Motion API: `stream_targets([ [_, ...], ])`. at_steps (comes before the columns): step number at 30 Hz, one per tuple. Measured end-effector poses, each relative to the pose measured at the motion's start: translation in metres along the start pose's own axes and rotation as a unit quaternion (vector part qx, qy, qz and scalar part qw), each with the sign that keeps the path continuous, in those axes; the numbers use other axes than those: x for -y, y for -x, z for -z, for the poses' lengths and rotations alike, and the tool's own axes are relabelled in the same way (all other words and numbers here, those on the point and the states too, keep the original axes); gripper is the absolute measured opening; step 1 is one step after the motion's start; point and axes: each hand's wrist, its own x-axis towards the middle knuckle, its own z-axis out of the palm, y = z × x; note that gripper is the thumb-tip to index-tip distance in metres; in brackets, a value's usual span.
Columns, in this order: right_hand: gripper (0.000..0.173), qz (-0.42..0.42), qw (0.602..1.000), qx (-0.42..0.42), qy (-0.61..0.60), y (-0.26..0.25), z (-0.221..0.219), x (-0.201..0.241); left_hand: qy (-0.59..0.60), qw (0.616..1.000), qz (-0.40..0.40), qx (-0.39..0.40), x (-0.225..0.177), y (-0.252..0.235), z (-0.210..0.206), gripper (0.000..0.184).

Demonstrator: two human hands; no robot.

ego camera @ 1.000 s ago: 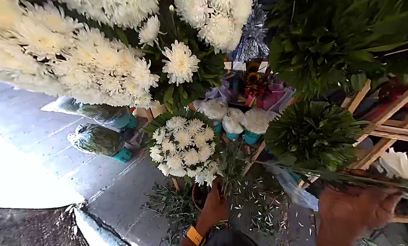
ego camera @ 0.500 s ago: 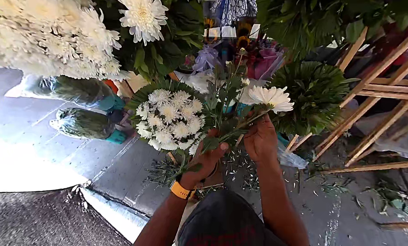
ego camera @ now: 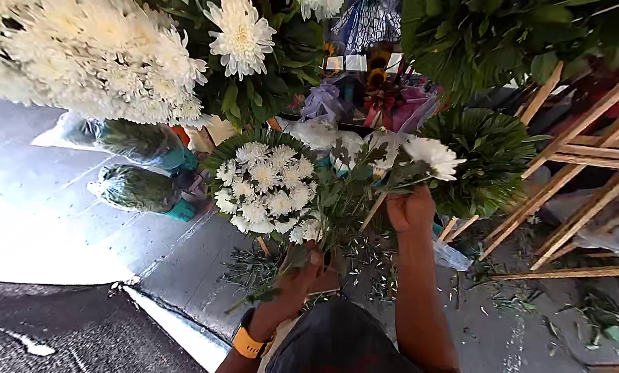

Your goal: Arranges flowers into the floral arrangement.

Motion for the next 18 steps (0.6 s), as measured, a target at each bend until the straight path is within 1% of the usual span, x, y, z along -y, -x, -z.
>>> stream_targets([
  [1, 0.026, 0.031, 1.000, 0.001, -0.005, -0.012, 0.008, 0.009, -0.004, 1.000, -0.007, -0.008, 0.003, 0.007, 0.008, 0.046],
  [2, 0.025, 0.042, 0.999, 0.011, 0.006, -0.018, 0.009, 0.017, -0.020, 0.999, -0.032, -0.014, 0.005, 0.007, 0.015, 0.043],
  [4, 0.025, 0.003, 0.997, 0.064, 0.032, -0.011, -0.001, 0.016, -0.048, 0.995, -0.080, -0.047, 0.000, -0.006, 0.021, 0.038],
  [6, 0.026, -0.048, 0.992, 0.107, 0.049, 0.007, -0.013, -0.004, -0.047, 0.988, -0.115, -0.090, -0.008, -0.020, 0.019, 0.034],
  [8, 0.031, -0.079, 0.988, 0.123, 0.056, 0.024, -0.024, -0.028, -0.042, 0.982, -0.139, -0.119, -0.019, -0.030, 0.012, 0.033],
  [9, 0.033, -0.095, 0.985, 0.132, 0.052, 0.031, -0.028, -0.038, -0.044, 0.981, -0.139, -0.125, -0.023, -0.032, 0.008, 0.032],
  [11, 0.032, -0.122, 0.976, 0.174, 0.043, 0.039, -0.033, -0.051, -0.072, 0.978, -0.133, -0.147, -0.029, -0.034, 0.004, 0.025],
  [12, 0.032, -0.132, 0.968, 0.208, 0.043, 0.039, -0.033, -0.053, -0.088, 0.975, -0.124, -0.164, -0.030, -0.033, 0.004, 0.023],
  [14, 0.031, -0.156, 0.945, 0.281, 0.065, 0.033, -0.027, -0.050, -0.140, 0.962, -0.112, -0.206, -0.027, -0.032, 0.008, 0.025],
  [15, 0.036, -0.173, 0.929, 0.318, 0.074, 0.030, -0.023, -0.049, -0.165, 0.954, -0.112, -0.224, -0.024, -0.032, 0.011, 0.028],
  [16, 0.046, -0.187, 0.913, 0.354, 0.081, 0.027, -0.020, -0.049, -0.182, 0.948, -0.115, -0.235, -0.022, -0.032, 0.015, 0.030],
  [17, 0.054, -0.198, 0.904, 0.370, 0.085, 0.027, -0.021, -0.051, -0.197, 0.943, -0.115, -0.244, -0.022, -0.032, 0.018, 0.031],
  [18, 0.057, -0.207, 0.903, 0.365, 0.091, 0.029, -0.026, -0.054, -0.214, 0.936, -0.114, -0.254, -0.022, -0.032, 0.019, 0.032],
])
